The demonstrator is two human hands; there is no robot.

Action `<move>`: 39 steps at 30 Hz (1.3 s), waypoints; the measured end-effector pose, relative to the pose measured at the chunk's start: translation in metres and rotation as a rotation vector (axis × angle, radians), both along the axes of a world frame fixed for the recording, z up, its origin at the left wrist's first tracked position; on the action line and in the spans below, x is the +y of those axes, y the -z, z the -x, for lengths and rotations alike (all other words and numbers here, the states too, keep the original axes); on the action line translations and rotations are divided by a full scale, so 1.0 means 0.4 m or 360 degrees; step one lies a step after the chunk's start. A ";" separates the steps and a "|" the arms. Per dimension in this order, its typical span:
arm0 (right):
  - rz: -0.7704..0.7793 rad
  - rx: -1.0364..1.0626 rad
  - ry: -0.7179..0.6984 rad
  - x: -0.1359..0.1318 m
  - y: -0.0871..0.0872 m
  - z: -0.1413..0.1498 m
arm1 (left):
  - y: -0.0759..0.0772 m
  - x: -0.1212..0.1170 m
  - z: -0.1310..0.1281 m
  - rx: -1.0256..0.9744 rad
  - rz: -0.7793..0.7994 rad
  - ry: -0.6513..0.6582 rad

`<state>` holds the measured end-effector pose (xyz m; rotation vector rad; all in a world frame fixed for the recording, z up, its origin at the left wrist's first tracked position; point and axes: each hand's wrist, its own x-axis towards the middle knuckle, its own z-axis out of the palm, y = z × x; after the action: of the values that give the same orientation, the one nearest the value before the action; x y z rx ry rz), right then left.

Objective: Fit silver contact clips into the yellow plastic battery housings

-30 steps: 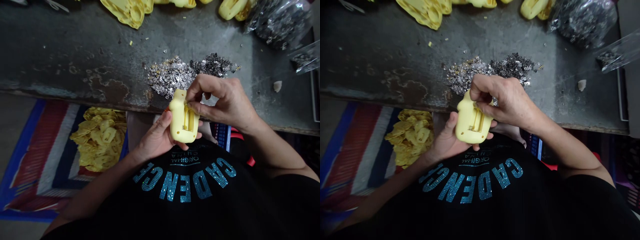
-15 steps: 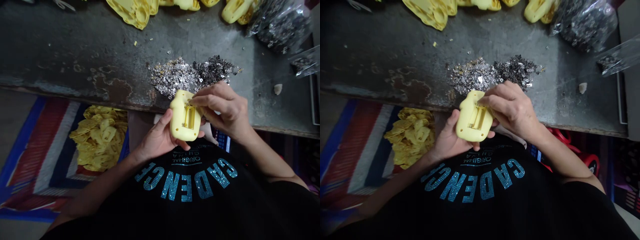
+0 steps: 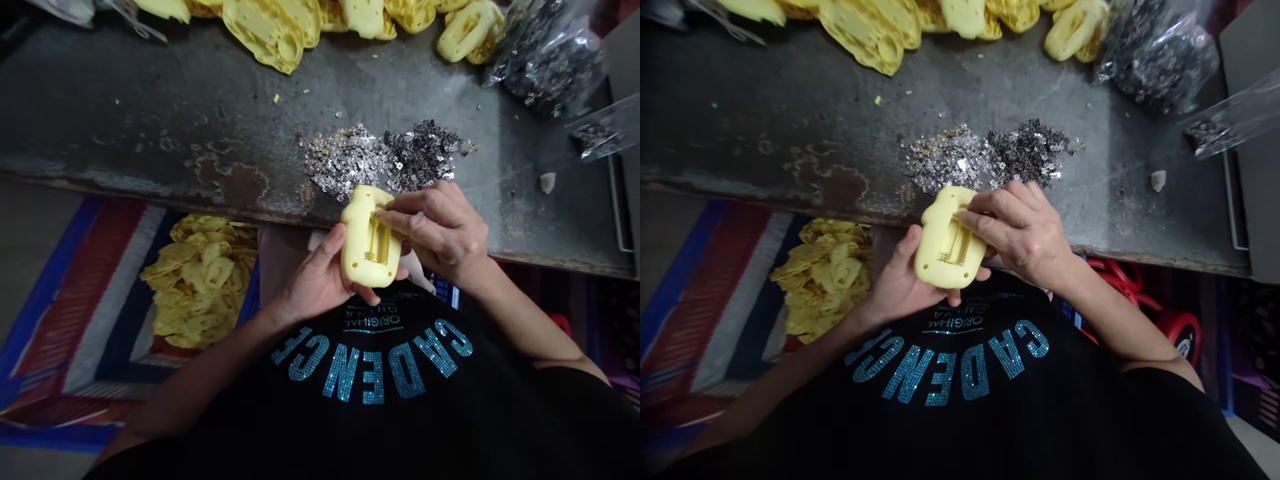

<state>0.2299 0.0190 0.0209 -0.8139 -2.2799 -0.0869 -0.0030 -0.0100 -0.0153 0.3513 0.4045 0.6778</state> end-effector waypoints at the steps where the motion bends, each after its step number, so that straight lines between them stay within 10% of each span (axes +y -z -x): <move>1: 0.0014 0.0006 -0.0004 0.001 0.001 -0.003 | -0.001 0.000 0.000 -0.0004 -0.0007 0.0012; 16: 0.0316 0.0289 -0.0085 0.009 0.012 -0.013 | -0.033 0.002 -0.008 0.0166 -0.0005 0.0061; 25: 0.1182 0.0511 -0.0157 0.051 -0.027 -0.025 | -0.045 -0.016 -0.016 0.0547 -0.0298 -0.0331; 39: 0.1499 0.1306 -0.0085 -0.009 0.103 0.030 | 0.019 -0.031 0.035 0.1137 -0.0333 -0.0422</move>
<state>0.2180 0.0155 -0.0203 -0.9759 -1.4645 1.1941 -0.0170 -0.0223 -0.0229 0.7512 1.0770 0.8461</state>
